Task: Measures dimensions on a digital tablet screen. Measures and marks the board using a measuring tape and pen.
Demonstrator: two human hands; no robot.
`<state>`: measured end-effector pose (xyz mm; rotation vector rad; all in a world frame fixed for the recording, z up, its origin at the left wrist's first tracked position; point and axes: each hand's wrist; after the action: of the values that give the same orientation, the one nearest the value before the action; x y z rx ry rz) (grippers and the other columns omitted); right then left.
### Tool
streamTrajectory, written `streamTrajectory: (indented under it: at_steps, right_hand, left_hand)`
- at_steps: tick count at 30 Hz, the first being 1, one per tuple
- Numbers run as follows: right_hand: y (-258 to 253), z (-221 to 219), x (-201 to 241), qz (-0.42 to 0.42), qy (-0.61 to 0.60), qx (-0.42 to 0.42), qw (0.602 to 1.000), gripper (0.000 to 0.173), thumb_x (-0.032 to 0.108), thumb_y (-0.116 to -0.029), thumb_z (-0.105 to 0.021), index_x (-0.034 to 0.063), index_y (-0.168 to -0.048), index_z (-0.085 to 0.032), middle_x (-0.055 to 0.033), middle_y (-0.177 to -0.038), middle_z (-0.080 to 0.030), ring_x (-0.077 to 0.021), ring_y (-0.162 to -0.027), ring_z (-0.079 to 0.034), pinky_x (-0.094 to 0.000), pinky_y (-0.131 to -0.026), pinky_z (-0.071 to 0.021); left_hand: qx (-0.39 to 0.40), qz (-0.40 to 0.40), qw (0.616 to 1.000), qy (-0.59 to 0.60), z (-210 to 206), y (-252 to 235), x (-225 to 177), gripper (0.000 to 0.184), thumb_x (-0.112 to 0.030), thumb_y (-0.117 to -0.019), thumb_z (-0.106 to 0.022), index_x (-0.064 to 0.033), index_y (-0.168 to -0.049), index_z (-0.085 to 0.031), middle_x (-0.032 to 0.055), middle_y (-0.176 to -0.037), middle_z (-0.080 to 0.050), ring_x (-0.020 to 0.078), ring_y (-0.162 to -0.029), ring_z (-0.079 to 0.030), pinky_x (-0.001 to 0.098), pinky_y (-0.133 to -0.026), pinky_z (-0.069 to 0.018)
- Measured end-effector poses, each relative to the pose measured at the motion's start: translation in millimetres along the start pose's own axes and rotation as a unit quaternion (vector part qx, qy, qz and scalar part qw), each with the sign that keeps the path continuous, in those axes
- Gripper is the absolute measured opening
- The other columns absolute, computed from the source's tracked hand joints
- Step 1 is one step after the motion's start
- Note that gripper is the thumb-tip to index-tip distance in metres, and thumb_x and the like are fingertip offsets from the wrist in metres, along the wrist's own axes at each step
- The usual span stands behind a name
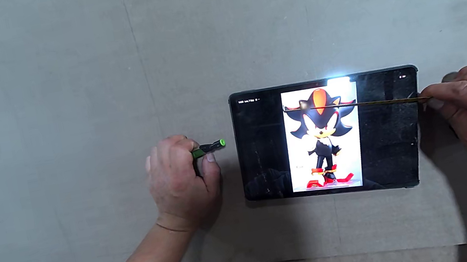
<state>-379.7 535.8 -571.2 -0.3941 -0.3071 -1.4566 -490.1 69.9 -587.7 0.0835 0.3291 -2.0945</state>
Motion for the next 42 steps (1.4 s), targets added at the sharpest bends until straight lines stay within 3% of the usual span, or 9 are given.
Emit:
streamTrajectory:
  at_steps: [22,31,42]
  right_hand:
    - [0,3,4,-0.003,0.003,0.008,1.000,0.031,0.027,-0.1065,-0.051,0.0147,-0.117,-0.077,-0.0107,-0.103,-0.074,-0.0328,-0.113,-0.067,-0.0640,-0.121,-0.0285]
    - [48,8,40,-0.007,-0.028,0.034,0.999,0.028,0.020,-0.1035,-0.054,0.0099,-0.109,-0.079,-0.0114,-0.098,-0.074,-0.0315,-0.109,-0.068,-0.0621,-0.120,-0.0304]
    - [68,0,29,0.009,-0.033,0.046,0.998,0.029,0.025,-0.1061,-0.053,0.0137,-0.116,-0.077,-0.0108,-0.099,-0.074,-0.0344,-0.112,-0.067,-0.0653,-0.120,-0.0276]
  left_hand:
    - [0.001,0.005,1.000,0.003,0,1,0,0.034,-0.031,-0.1021,-0.046,-0.0005,-0.105,-0.059,0.0237,-0.113,-0.063,0.0379,-0.106,-0.062,0.0508,-0.086,-0.0490]
    - [0.012,0.000,1.000,0.005,2,0,-1,0.033,-0.029,-0.1030,-0.045,0.0010,-0.107,-0.058,0.0253,-0.113,-0.063,0.0407,-0.110,-0.061,0.0520,-0.090,-0.0489]
    - [0.014,-0.014,1.000,-0.016,0,-1,1,0.033,-0.032,-0.1042,-0.044,-0.0020,-0.109,-0.056,0.0238,-0.116,-0.062,0.0385,-0.110,-0.061,0.0499,-0.090,-0.0479]
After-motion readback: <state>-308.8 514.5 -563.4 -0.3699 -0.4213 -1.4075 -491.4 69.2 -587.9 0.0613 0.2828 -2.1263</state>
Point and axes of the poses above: each hand's wrist, its own y-axis away from the middle knuckle, its own z-axis out of the back of the hand, x = y × z
